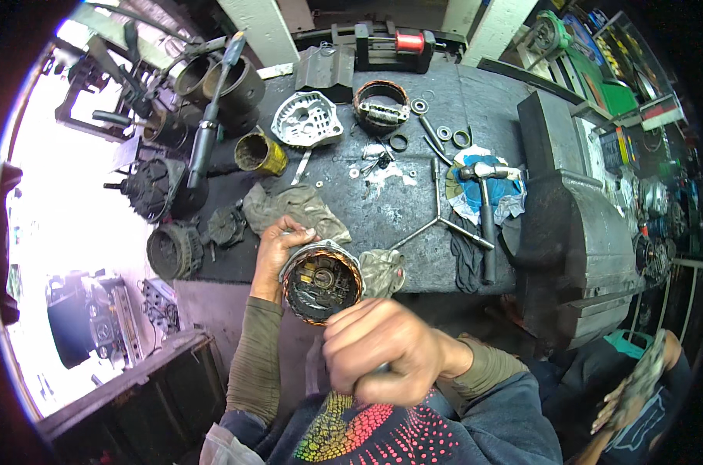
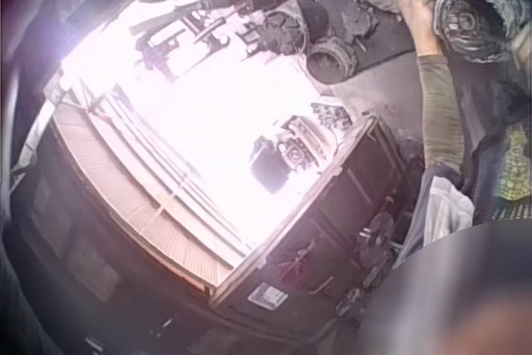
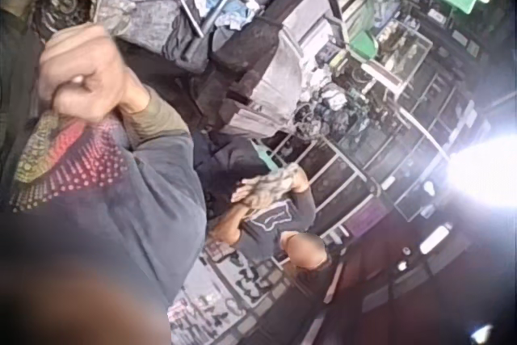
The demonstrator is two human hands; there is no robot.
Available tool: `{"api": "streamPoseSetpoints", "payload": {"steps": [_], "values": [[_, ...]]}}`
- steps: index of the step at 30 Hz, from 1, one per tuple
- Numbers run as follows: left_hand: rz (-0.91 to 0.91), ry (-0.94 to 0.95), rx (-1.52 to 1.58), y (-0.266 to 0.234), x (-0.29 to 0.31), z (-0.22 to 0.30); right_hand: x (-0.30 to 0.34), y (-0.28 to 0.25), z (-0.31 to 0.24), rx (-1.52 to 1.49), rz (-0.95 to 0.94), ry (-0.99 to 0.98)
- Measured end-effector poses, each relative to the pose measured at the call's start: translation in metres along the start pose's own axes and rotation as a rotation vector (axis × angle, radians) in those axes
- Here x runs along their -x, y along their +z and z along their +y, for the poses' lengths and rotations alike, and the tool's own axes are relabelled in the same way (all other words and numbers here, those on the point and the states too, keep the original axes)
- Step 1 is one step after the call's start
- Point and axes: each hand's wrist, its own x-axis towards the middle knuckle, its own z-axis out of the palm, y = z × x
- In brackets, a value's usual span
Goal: The person uses a screwdriver to scrape and clean the inside of a cylindrical electrical component, then wipes it with a cloth. They handle small metal parts and place them on the workbench.
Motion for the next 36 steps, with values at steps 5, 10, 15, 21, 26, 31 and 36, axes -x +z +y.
{"api": "streamPoseSetpoints", "payload": {"steps": [5, 10, 15, 21, 26, 31, 36], "values": [[0.122, -0.04, -0.123, -0.01, 0.005, -0.045, 0.016, 0.003, -0.017, -0.1, 0.351, 0.057], [0.032, 0.034, -0.3, -0.01, -0.031, -0.053, 0.026, 0.01, 0.026, 0.07, 0.534, 0.064], [0.013, 0.169, -0.321, -0.014, -0.054, -0.056, 0.021, 0.013, 0.078, 0.077, 0.704, 0.069], [0.069, 0.262, -0.511, -0.025, -0.035, -0.049, 0.01, 0.006, 0.108, 0.084, 0.779, 0.117], [0.058, 0.458, -0.314, -0.022, 0.044, -0.013, 0.005, 0.005, 0.118, 0.146, 0.774, 0.192], [0.043, 0.417, -0.678, 0.008, 0.104, -0.029, -0.007, -0.001, 0.11, 0.124, 0.773, 0.204], [0.003, 0.463, -0.813, -0.001, 0.075, -0.022, -0.016, -0.013, 0.105, 0.134, 0.752, 0.203]]}}
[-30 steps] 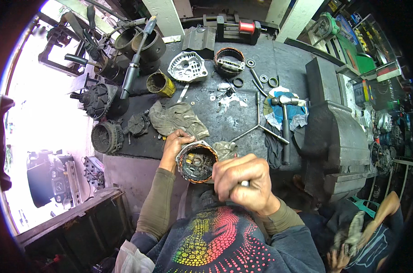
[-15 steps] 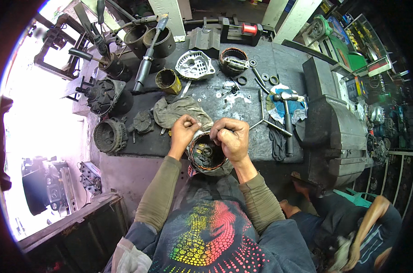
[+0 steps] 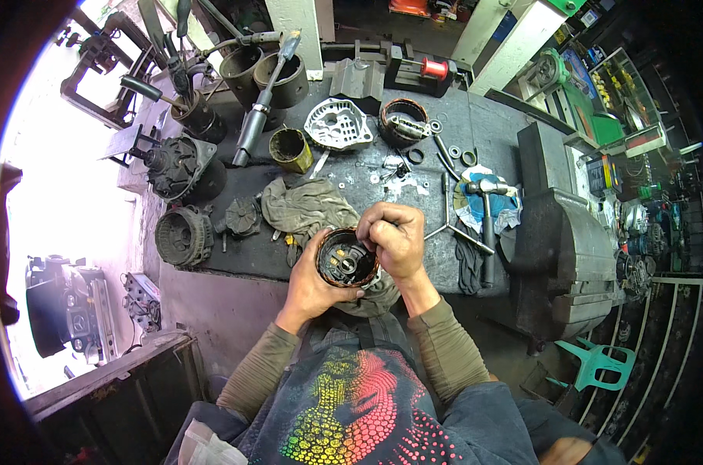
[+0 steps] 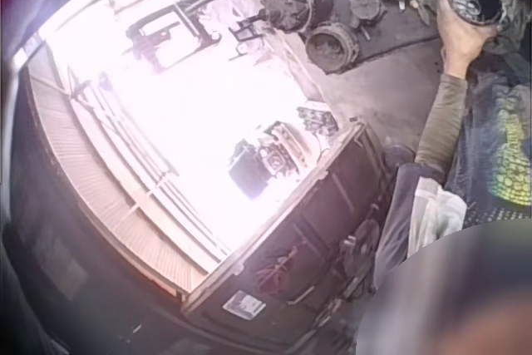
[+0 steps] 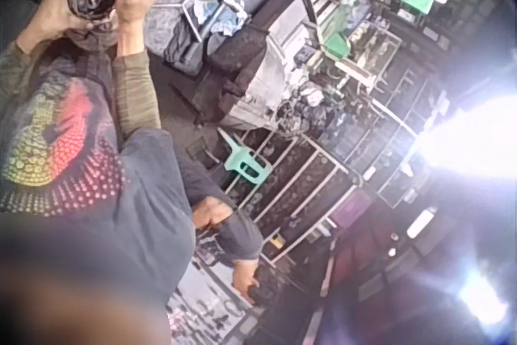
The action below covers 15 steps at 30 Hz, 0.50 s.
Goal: The person uses a screwdriver to scrape and clean the inside of a cylindrical electrical component, then wipes it with a cloth. They handle small metal parts and place them on the workbench.
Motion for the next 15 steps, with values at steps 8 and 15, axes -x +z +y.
{"api": "streamPoseSetpoints", "payload": {"steps": [8, 15], "values": [[-0.165, -0.056, 0.011, -0.015, -0.014, 0.004, -0.015, 0.0, 0.018, -0.099, -0.019, -0.001], [-0.173, -0.057, 0.04, -0.017, -0.012, -0.003, -0.024, 0.004, 0.013, -0.038, -0.119, 0.062]]}}
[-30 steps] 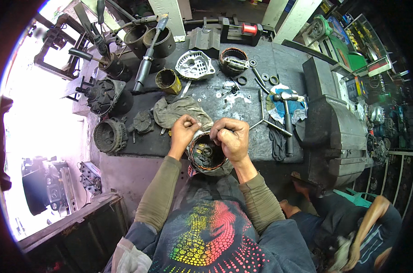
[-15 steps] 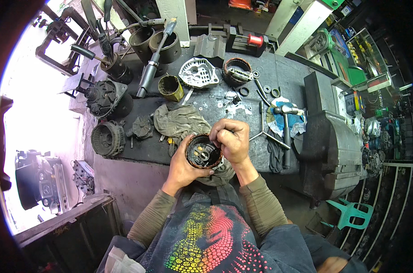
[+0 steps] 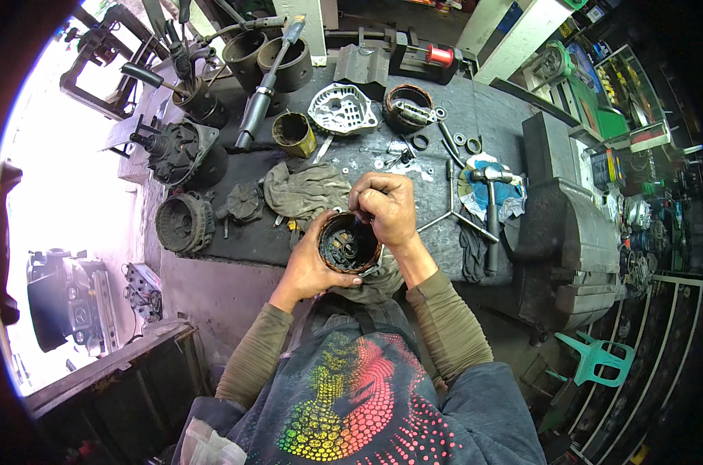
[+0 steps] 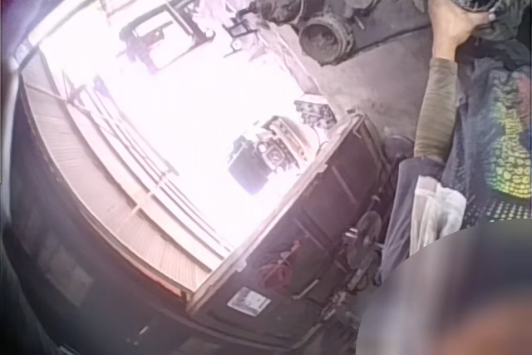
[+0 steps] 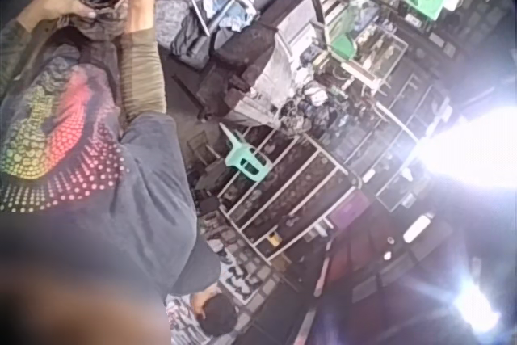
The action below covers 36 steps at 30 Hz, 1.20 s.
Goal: The person uses a screwdriver to scrape and clean the inside of a cylindrical electrical component, then wipes it with a cloth. They handle small metal parts and place them on the workbench.
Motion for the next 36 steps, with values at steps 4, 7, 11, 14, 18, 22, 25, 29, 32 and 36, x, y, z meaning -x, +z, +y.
{"api": "streamPoseSetpoints", "payload": {"steps": [4, 7, 11, 14, 18, 22, 25, 29, 32, 36], "values": [[-0.004, 0.016, -0.021, 0.0, 0.0, -0.002, -0.002, 0.006, -0.008, 0.095, -0.15, 0.046], [-0.002, 0.008, -0.058, 0.001, 0.0, -0.003, -0.005, 0.016, -0.007, 0.144, -0.159, 0.078], [-0.015, 0.062, -0.021, -0.001, 0.0, -0.002, -0.011, 0.033, -0.006, 0.38, -0.04, -0.082], [0.052, 0.191, 0.076, 0.002, 0.001, 0.001, -0.011, 0.037, -0.021, 0.889, -0.158, -0.249], [0.326, 0.042, 0.022, 0.025, -0.014, 0.003, -0.006, 0.045, -0.04, 1.346, -0.263, -0.156], [0.43, 0.212, 0.328, 0.042, -0.031, -0.004, -0.004, 0.043, -0.044, 1.333, -0.29, -0.248], [0.35, 0.206, 0.246, 0.035, -0.03, -0.013, -0.003, 0.037, -0.047, 1.191, -0.357, -0.403], [0.367, 0.357, 0.041, 0.031, -0.03, -0.021, -0.009, 0.041, -0.048, 1.425, -0.281, -0.284], [0.473, 0.318, -0.027, 0.034, -0.032, -0.029, -0.015, 0.05, -0.044, 1.561, -0.239, -0.301], [0.528, 0.382, 0.017, 0.034, -0.028, -0.046, -0.01, 0.052, -0.039, 1.343, -0.253, -0.464]]}}
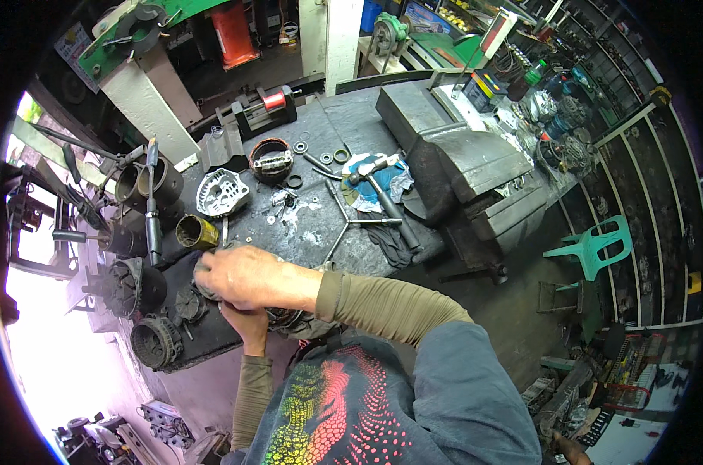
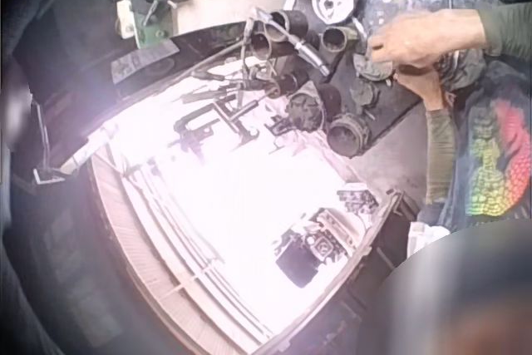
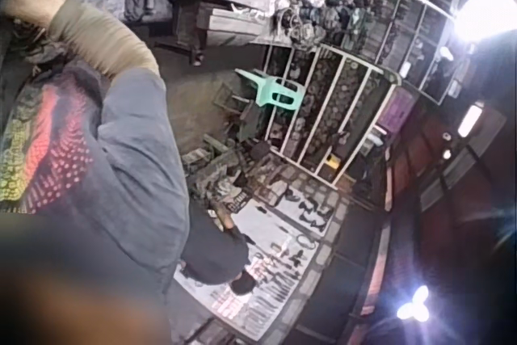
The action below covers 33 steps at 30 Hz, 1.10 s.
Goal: The person uses a screwdriver to scrape and clean the inside of a cylindrical electrical component, then wipes it with a cloth. They handle small metal parts and place them on the workbench.
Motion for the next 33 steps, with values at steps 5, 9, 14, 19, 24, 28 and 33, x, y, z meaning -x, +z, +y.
{"api": "streamPoseSetpoints", "payload": {"steps": [5, 9, 14, 19, 24, 28, 33], "values": [[0.014, -0.059, 0.128, 0.002, 0.005, -0.005, -0.006, 0.015, -0.012, 0.053, -0.026, 0.153], [0.074, 0.093, -0.009, 0.005, -0.002, 0.016, -0.014, 0.02, -0.013, -0.052, -0.093, 0.175], [0.028, -0.223, 0.395, 0.013, -0.021, 0.041, 0.066, -0.032, 0.038, -0.445, 0.154, 0.545], [0.148, -0.367, 0.454, 0.021, -0.023, 0.05, 0.224, -0.05, 0.08, 0.319, -0.19, 1.221], [-0.042, -0.297, 0.341, 0.013, -0.027, 0.047, 0.284, -0.001, 0.104, 0.375, 0.02, 1.166], [-0.137, -0.308, 0.318, 0.01, -0.029, 0.046, 0.267, -0.009, 0.106, 0.191, -0.042, 1.246], [-0.102, -0.341, 0.261, 0.012, -0.029, 0.045, 0.232, -0.064, 0.096, -0.642, 0.436, 0.997]]}}
